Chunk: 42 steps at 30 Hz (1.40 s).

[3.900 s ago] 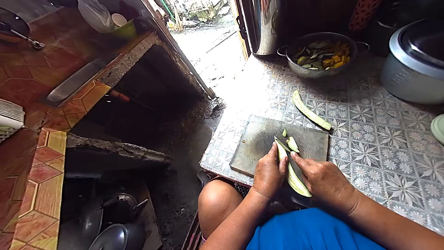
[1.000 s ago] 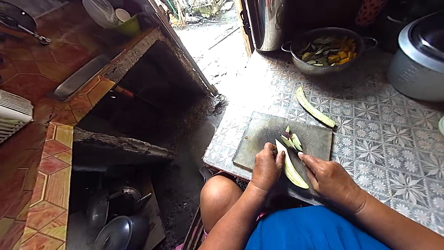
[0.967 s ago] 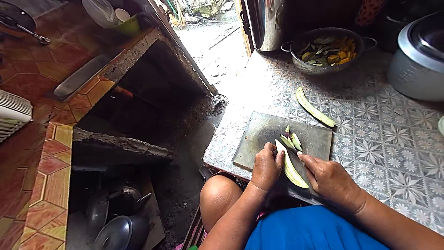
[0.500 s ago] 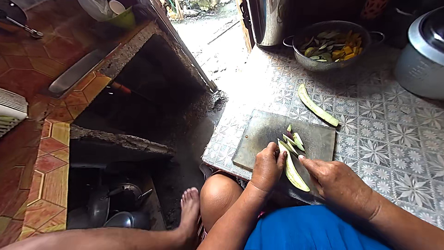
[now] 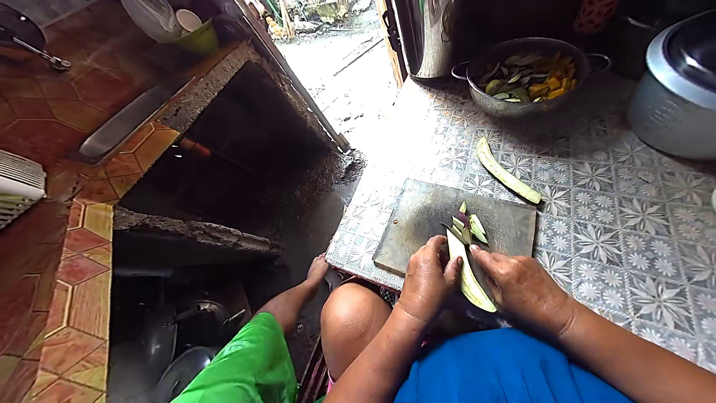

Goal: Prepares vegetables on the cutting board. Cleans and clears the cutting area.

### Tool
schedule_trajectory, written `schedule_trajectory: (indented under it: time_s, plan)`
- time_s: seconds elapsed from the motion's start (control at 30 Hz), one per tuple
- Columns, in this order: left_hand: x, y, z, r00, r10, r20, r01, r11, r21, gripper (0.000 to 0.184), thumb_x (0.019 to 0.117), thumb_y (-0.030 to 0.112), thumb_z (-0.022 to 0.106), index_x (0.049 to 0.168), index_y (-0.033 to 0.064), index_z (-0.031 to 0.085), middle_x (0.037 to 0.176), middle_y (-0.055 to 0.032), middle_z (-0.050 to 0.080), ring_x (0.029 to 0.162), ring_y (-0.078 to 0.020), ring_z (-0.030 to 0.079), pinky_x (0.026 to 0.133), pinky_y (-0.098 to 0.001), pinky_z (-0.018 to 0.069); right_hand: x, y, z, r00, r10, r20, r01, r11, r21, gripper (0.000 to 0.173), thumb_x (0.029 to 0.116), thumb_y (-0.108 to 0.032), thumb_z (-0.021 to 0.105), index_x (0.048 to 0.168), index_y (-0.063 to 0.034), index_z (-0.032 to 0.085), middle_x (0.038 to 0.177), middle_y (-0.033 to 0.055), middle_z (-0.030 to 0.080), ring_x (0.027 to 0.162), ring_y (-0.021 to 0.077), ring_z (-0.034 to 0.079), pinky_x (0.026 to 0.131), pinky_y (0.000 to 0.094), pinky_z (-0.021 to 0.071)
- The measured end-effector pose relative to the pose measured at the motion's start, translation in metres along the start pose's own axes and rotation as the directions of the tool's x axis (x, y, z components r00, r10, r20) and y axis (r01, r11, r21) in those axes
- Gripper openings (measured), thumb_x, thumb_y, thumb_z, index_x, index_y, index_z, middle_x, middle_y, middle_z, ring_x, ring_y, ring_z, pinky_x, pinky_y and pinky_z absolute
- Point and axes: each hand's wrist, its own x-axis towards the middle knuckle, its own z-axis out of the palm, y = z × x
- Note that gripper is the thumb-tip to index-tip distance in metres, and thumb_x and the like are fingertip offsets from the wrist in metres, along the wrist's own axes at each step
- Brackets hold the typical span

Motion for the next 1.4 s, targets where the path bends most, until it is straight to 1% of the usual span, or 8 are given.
schedule_trajectory:
  time_s: [0.1, 0.37, 0.7, 0.9, 1.0, 1.17, 1.27, 1.4]
  plan:
    - [-0.001, 0.000, -0.001, 0.999, -0.044, 0.004, 0.044, 0.999, -0.009, 0.037, 0.0956, 0.024, 0.069, 0.122, -0.0018, 0.065, 0.082, -0.0080, 0.072, 0.070, -0.0157, 0.069, 0.072, -0.0327, 0.0580, -0.010, 0.003, -0.005, 1.000, 0.016, -0.025, -0.015, 1.000, 0.027, 0.037, 0.0850, -0.008, 0.055, 0.115, 0.0022, 0.075, 0.070, 0.0129, 0.070, 0.054, 0.0285, 0.067, 0.047, 0.0428, 0.0534]
    - [0.006, -0.003, 0.012, 0.991, 0.069, -0.116, -0.071, 0.997, -0.012, 0.029, 0.0933, 0.019, 0.070, 0.113, -0.0032, 0.069, 0.078, -0.0083, 0.071, 0.067, -0.0141, 0.068, 0.069, -0.0287, 0.0573, -0.007, 0.004, -0.022, 0.996, 0.000, -0.088, 0.002, 1.000, 0.020, 0.039, 0.0861, -0.008, 0.052, 0.116, 0.0021, 0.075, 0.068, 0.0119, 0.068, 0.050, 0.0259, 0.064, 0.044, 0.0391, 0.0501]
    - [0.009, 0.000, 0.012, 0.994, 0.066, -0.088, -0.065, 0.998, 0.015, 0.028, 0.0936, 0.020, 0.068, 0.110, -0.0025, 0.069, 0.077, -0.0085, 0.071, 0.068, -0.0144, 0.069, 0.069, -0.0298, 0.0580, -0.009, -0.013, -0.019, 1.000, -0.009, -0.030, 0.005, 0.993, -0.118, 0.039, 0.0803, -0.004, 0.059, 0.116, 0.0032, 0.075, 0.061, 0.0111, 0.062, 0.044, 0.0263, 0.059, 0.039, 0.0385, 0.0459]
    - [0.011, -0.001, 0.011, 0.997, 0.052, -0.058, -0.052, 0.999, 0.005, 0.028, 0.0932, 0.020, 0.070, 0.109, -0.0029, 0.068, 0.080, -0.0098, 0.071, 0.070, -0.0163, 0.069, 0.071, -0.0314, 0.0580, 0.008, -0.008, -0.005, 0.998, 0.040, 0.047, -0.038, 0.997, -0.061, 0.037, 0.0837, -0.004, 0.064, 0.119, 0.0040, 0.073, 0.064, 0.0147, 0.064, 0.050, 0.0311, 0.064, 0.044, 0.0438, 0.0511]
    - [0.011, -0.002, 0.010, 0.997, 0.038, -0.060, -0.039, 0.999, -0.026, 0.029, 0.0930, 0.019, 0.070, 0.111, -0.0033, 0.069, 0.082, -0.0104, 0.072, 0.071, -0.0163, 0.070, 0.072, -0.0317, 0.0583, 0.007, -0.003, -0.012, 0.990, 0.098, 0.106, -0.102, 0.994, 0.037, 0.039, 0.0853, -0.003, 0.062, 0.123, 0.0034, 0.071, 0.072, 0.0168, 0.069, 0.057, 0.0340, 0.068, 0.051, 0.0486, 0.0553]
    - [0.013, -0.005, 0.014, 0.989, 0.042, -0.143, -0.052, 0.996, -0.069, 0.026, 0.0920, 0.017, 0.071, 0.109, -0.0031, 0.068, 0.076, -0.0065, 0.071, 0.065, -0.0097, 0.067, 0.066, -0.0251, 0.0563, -0.014, 0.008, -0.015, 0.997, 0.073, 0.040, -0.075, 0.995, 0.066, 0.037, 0.0869, -0.009, 0.056, 0.118, 0.0015, 0.073, 0.069, 0.0132, 0.068, 0.053, 0.0308, 0.066, 0.047, 0.0458, 0.0539]
    - [0.017, -0.005, 0.019, 0.976, 0.093, -0.195, -0.100, 0.995, -0.028, 0.024, 0.0917, 0.016, 0.071, 0.106, -0.0034, 0.070, 0.076, -0.0076, 0.070, 0.065, -0.0107, 0.067, 0.067, -0.0251, 0.0563, -0.018, 0.012, -0.021, 0.998, 0.066, 0.005, -0.066, 0.996, 0.065, 0.040, 0.0829, -0.008, 0.056, 0.118, 0.0021, 0.073, 0.069, 0.0135, 0.068, 0.052, 0.0306, 0.066, 0.046, 0.0456, 0.0528]
    - [0.021, -0.007, 0.025, 0.959, 0.155, -0.239, -0.158, 0.987, 0.003, 0.021, 0.0913, 0.016, 0.071, 0.101, -0.0030, 0.070, 0.076, -0.0075, 0.070, 0.065, -0.0103, 0.066, 0.066, -0.0244, 0.0559, -0.013, 0.014, -0.026, 0.997, 0.052, -0.058, -0.050, 0.998, 0.033, 0.042, 0.0847, -0.008, 0.053, 0.120, 0.0021, 0.073, 0.071, 0.0127, 0.069, 0.052, 0.0285, 0.065, 0.046, 0.0422, 0.0514]
